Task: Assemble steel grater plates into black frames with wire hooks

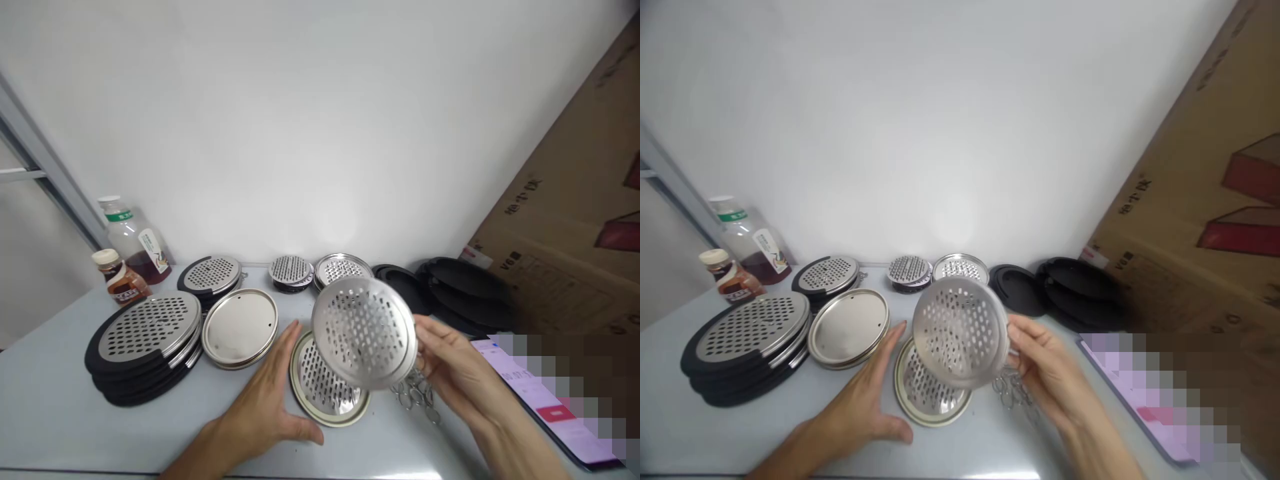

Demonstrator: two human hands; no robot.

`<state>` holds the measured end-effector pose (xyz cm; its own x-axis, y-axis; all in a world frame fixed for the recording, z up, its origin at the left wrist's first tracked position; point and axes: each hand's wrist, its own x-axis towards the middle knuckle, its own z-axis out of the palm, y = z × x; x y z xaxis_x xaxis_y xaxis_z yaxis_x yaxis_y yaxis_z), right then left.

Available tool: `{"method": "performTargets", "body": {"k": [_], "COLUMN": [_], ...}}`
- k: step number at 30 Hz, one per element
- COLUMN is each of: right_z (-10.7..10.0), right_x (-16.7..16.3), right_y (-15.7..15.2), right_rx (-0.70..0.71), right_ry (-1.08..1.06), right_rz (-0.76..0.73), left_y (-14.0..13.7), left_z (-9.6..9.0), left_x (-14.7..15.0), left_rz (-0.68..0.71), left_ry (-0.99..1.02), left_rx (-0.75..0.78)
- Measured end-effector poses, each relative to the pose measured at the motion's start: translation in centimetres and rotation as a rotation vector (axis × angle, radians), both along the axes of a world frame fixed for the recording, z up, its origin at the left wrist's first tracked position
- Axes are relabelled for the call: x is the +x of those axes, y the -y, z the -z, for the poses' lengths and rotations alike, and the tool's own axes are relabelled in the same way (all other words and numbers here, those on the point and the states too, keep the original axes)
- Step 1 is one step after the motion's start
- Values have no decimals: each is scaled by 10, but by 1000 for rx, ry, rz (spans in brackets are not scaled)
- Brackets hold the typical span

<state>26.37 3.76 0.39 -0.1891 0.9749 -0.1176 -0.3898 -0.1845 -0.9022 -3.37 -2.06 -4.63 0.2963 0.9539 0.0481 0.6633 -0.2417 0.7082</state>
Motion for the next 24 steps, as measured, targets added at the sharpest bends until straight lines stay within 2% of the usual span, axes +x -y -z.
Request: {"method": "performTargets", "body": {"k": [4, 8, 11, 13, 18, 20, 24], "right_z": [26, 42, 46, 48, 54, 54, 51], "right_x": [-15, -28, -30, -29, -26, -27, -31], "right_y": [13, 12, 9, 9, 12, 14, 20], "right_rx": [-185, -171, -83, 14, 407, 469, 507], "right_ry": [-58, 7, 141, 321, 834, 934, 1017], "right_rz": [-78, -139, -153, -110, 56, 71, 17], "left_y": [1, 0, -1, -2, -1, 0, -1], "left_z": [0, 0, 1, 3, 6, 7, 7], "left_x": [1, 2, 2, 2, 0, -1, 0], "left_rz": [-64, -84, -74, -70, -5, 6, 10], "left_ry": [57, -1, -51, -71, -121, -141, -159], "left_rx": [14, -21, -53, -46, 21, 31, 47]}}
